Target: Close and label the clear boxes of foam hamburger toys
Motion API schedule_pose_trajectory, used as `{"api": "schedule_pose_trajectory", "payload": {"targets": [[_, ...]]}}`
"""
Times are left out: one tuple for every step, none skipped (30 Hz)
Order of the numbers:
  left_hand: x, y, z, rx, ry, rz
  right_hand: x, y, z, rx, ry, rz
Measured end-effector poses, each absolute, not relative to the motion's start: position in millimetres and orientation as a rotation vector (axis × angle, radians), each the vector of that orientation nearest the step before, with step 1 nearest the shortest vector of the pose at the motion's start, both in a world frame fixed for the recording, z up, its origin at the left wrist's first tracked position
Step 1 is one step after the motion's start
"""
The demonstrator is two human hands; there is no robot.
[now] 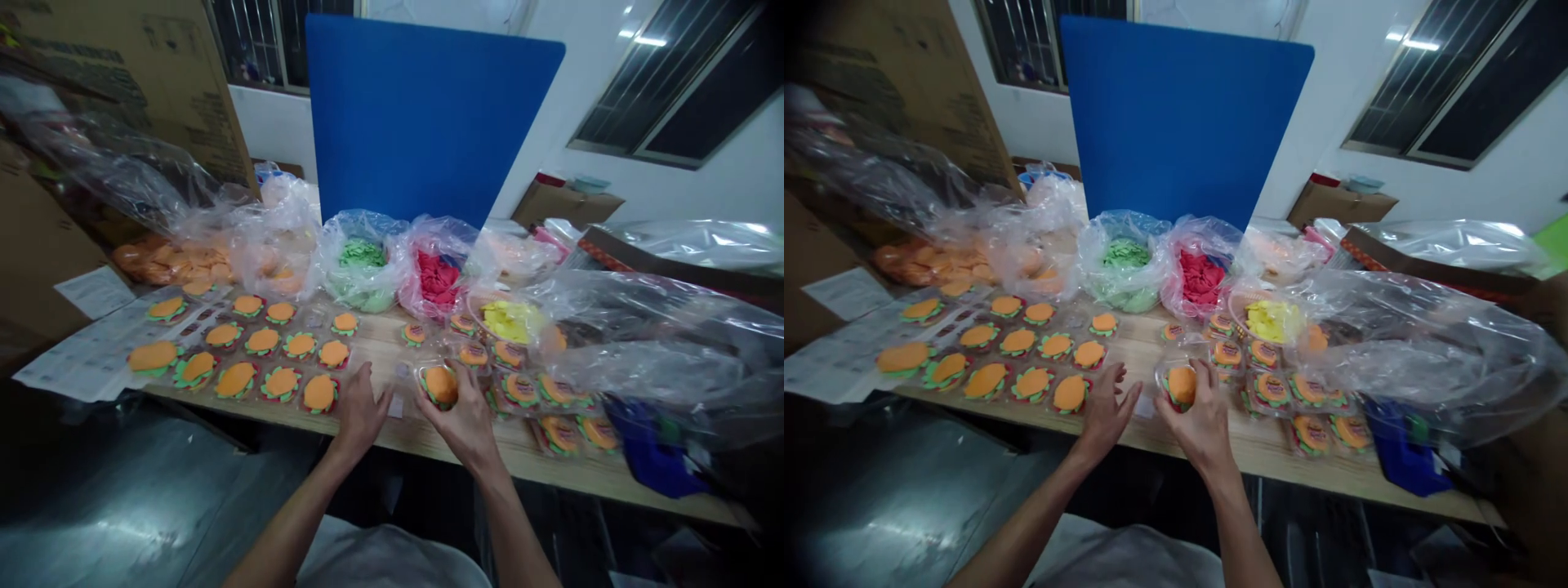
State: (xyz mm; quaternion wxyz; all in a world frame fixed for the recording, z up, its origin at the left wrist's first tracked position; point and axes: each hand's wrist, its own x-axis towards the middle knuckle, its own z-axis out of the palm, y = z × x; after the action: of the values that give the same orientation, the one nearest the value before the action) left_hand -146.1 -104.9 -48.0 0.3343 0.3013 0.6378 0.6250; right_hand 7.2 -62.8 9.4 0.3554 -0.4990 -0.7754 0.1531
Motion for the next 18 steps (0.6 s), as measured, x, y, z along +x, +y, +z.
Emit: {"api": "schedule_pose_trajectory", "payload": {"targets": [[-143.2, -108.2, -40.6, 0.784, 1.604, 1.644, 5.6, -64.6, 11.6, -1.273, -2.009, 0.41], [-139.2, -111.1, -33.8, 0.767, 1.5, 1.641, 3.4, -66.5, 12.8, -1.256, -2.011, 0.427], [-134.3, -113.1, -28.1, 0.731, 1.352, 1.625, 0.6, -68.5, 13.3, -1.237, -2.015, 0.448], [-128.8, -113.7, -24.1, 0.672, 1.176, 1.604, -2.5, -70.4, 13.1, -1.219, -2.022, 0.472], [-123.1, -112.8, -22.0, 0.597, 0.994, 1.584, -5.8, -72.2, 12.3, -1.205, -2.032, 0.492], [-117.9, -110.8, -21.9, 0.515, 0.829, 1.571, -8.9, -73.7, 11.3, -1.196, -2.039, 0.503], [-113.4, -108.1, -23.5, 0.431, 0.695, 1.566, -11.5, -75.0, 10.2, -1.193, -2.046, 0.508], [-110.0, -105.2, -26.2, 0.357, 0.595, 1.562, -13.4, -75.8, 9.2, -1.194, -2.05, 0.507], [-107.7, -102.7, -29.6, 0.296, 0.524, 1.562, -14.3, -76.2, 8.4, -1.197, -2.051, 0.507], [-106.5, -100.8, -33.0, 0.246, 0.474, 1.563, -14.1, -76.1, 7.9, -1.197, -2.049, 0.513], [-106.3, -99.6, -36.1, 0.209, 0.436, 1.556, -12.8, -75.6, 7.6, -1.192, -2.048, 0.525], [-106.8, -98.9, -38.5, 0.178, 0.407, 1.541, -10.6, -74.8, 7.3, -1.182, -2.046, 0.539], [-107.8, -98.5, -40.2, 0.154, 0.392, 1.522, -7.6, -73.9, 7.0, -1.17, -2.038, 0.548], [-109.2, -98.1, -41.1, 0.134, 0.39, 1.506, -4.3, -73.0, 6.6, -1.155, -2.021, 0.549], [-110.7, -97.3, -41.3, 0.117, 0.403, 1.498, -1.1, -72.2, 5.9, -1.135, -2.003, 0.549], [-112.3, -95.9, -40.9, 0.107, 0.429, 1.495, 1.5, -71.5, 4.9, -1.111, -1.986, 0.555], [-113.8, -94.0, -40.2, 0.108, 0.465, 1.5, 3.1, -70.9, 3.6, -1.08, -1.978, 0.574], [-115.2, -91.5, -39.1, 0.125, 0.509, 1.507, 3.6, -70.5, 2.1, -1.041, -1.978, 0.607]]}}
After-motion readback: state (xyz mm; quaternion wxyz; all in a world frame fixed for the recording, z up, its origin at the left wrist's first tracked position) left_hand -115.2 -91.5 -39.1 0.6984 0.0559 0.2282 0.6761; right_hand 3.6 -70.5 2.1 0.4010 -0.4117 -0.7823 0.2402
